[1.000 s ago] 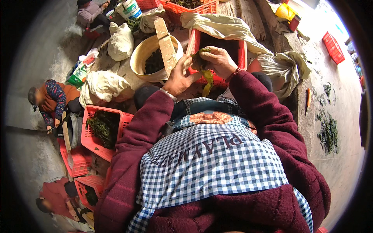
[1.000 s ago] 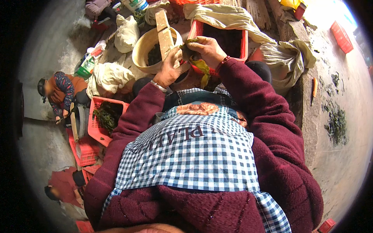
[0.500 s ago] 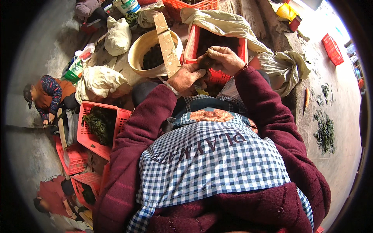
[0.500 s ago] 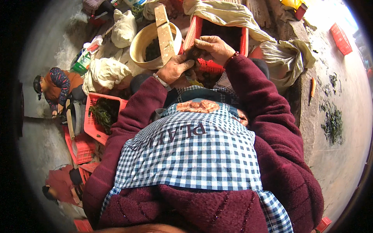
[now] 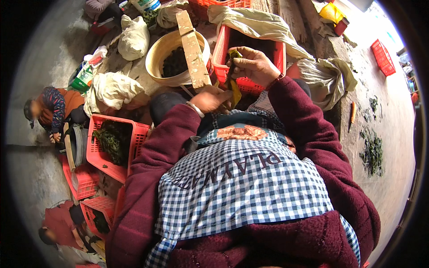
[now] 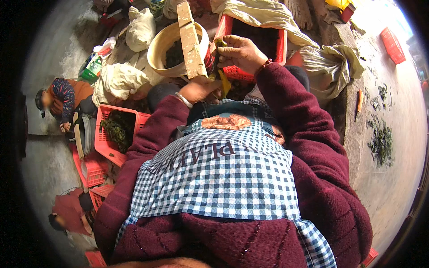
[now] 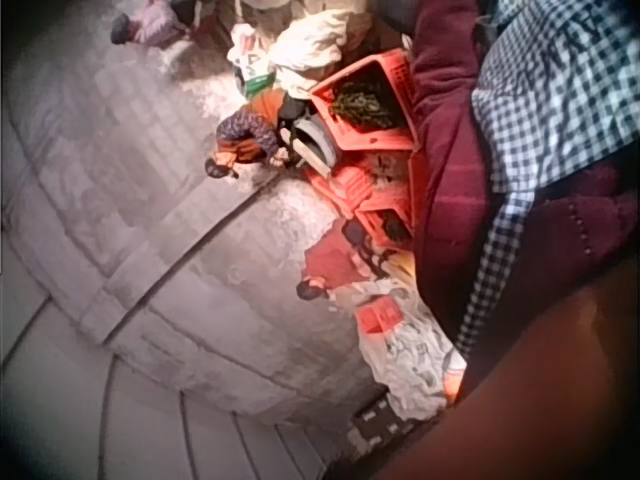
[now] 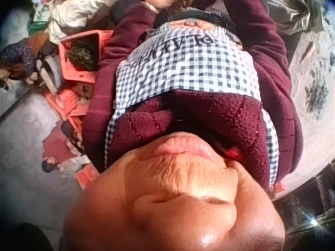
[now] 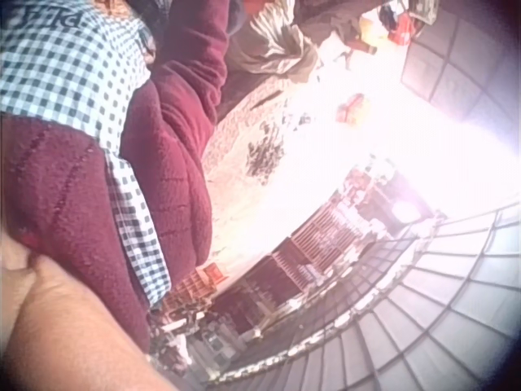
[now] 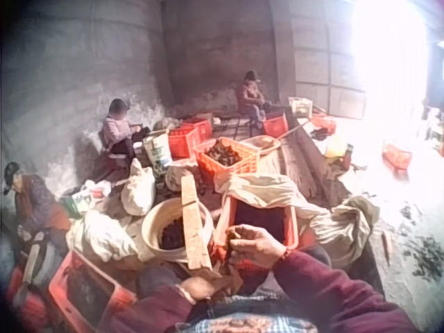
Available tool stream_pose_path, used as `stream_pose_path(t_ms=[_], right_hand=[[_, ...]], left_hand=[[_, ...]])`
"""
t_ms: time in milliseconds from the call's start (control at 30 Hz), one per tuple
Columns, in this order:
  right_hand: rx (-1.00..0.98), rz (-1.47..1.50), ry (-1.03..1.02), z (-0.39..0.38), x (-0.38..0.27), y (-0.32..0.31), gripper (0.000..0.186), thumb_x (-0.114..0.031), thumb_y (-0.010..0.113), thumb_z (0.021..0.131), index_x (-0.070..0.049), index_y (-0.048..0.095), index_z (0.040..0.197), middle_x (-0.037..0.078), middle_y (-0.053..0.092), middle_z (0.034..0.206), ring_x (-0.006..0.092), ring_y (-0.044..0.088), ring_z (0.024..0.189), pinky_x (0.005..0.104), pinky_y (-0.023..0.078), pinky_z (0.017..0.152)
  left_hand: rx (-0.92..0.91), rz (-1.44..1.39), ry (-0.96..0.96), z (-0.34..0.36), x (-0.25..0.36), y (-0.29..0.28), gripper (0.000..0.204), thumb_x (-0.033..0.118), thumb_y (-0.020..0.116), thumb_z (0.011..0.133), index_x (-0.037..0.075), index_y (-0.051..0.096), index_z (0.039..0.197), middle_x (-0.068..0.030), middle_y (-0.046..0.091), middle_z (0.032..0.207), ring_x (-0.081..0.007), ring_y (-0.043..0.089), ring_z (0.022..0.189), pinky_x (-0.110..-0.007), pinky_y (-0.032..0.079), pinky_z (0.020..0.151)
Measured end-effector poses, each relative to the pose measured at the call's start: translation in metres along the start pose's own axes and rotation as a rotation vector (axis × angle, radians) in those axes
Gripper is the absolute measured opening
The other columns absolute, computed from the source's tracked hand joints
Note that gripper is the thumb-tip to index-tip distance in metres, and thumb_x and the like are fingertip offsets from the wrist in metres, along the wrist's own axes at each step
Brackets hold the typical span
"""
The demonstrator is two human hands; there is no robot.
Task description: The person sits on the floor and repeatedly picks up green leaves from a red basket, strips or tears them by hand, and places the processed pieces into a white bowl. The person handles leaves one at a time and continues the same motion throughout the clip.
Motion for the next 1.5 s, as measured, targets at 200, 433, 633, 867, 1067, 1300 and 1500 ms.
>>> stream_pose_path(t_ms=[200,433,633,867,1067,1300,1500], right_hand=[[0.122,-0.006,-0.043,-0.004,0.0,-0.008,0.01,-0.008,0.058,0.088,-0.003,0.056,0.096,0.008,0.062,0.091,0.0123,0.06,0.073,0.0331,0.054,0.072],[0.14,-0.039,-0.008,-0.004,0.011,0.0,0.018,-0.017,0.061,0.088,-0.003,0.059,0.099,0.004,0.063,0.086,0.0119,0.061,0.074,0.0299,0.055,0.07],[0.145,-0.002,0.062,-0.022,0.036,0.007,0.021,-0.019,0.059,0.089,-0.001,0.058,0.1,0.006,0.063,0.084,0.0136,0.064,0.075,0.0257,0.055,0.065],[0.247,-0.551,-0.255,-0.016,0.04,-0.001,0.016,-0.015,0.058,0.09,-0.001,0.059,0.098,0.005,0.064,0.087,0.009,0.057,0.072,0.0244,0.049,0.066],[0.071,-0.884,-0.252,-0.022,0.055,0.011,0.02,-0.018,0.055,0.086,0.001,0.059,0.094,0.018,0.062,0.08,0.0264,0.062,0.075,0.0347,0.049,0.07],[0.283,-0.637,0.015,-0.025,0.061,0.0,0.025,-0.02,0.062,0.086,0.004,0.06,0.086,0.009,0.062,0.07,0.0141,0.059,0.061,0.0283,0.047,0.054],[0.234,-0.448,0.242,-0.029,0.062,-0.002,0.022,-0.026,0.058,0.089,-0.005,0.06,0.083,0.0,0.054,0.061,0.0078,0.046,0.045,0.0225,0.038,0.042]], left_hand=[[0.419,1.062,0.16,0.001,0.007,-0.017,0.038,0.034,0.054,0.088,-0.001,0.068,0.082,-0.0092,0.066,0.072,-0.0149,0.064,0.068,-0.028,0.049,0.06],[-0.547,-0.757,0.176,0.002,0.008,0.025,0.053,0.032,0.051,0.09,-0.002,0.042,0.129,-0.0154,0.043,0.134,-0.025,0.046,0.119,-0.039,0.037,0.099],[-0.15,-1.153,0.341,0.032,-0.001,-0.015,0.02,0.02,0.049,0.092,0.004,0.057,0.101,-0.0052,0.061,0.09,-0.0199,0.058,0.087,-0.048,0.043,0.091],[-0.033,-0.628,0.133,0.02,-0.01,-0.008,0.014,0.018,0.052,0.091,0.007,0.059,0.094,-0.0031,0.058,0.077,-0.014,0.058,0.068,-0.033,0.052,0.06],[0.064,0.366,0.435,0.006,0.017,0.006,0.018,0.009,0.056,0.077,0.001,0.062,0.092,-0.0085,0.064,0.075,-0.0198,0.062,0.072,-0.034,0.05,0.065],[0.594,0.65,0.539,-0.019,0.036,0.0,0.011,0.007,0.063,0.07,0.002,0.055,0.075,-0.012,0.058,0.069,-0.0259,0.059,0.066,-0.036,0.047,0.063],[0.598,0.857,0.847,-0.034,0.055,0.007,0.014,0.001,0.067,0.063,0.005,0.056,0.071,-0.0078,0.058,0.075,-0.0262,0.058,0.07,-0.034,0.046,0.062]])
Point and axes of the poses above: each hand's wrist, its own z-axis towards the middle knuckle, its own y-axis out of the palm, x = y × z, the point moved 4 cm from there along z, towards the middle knuckle
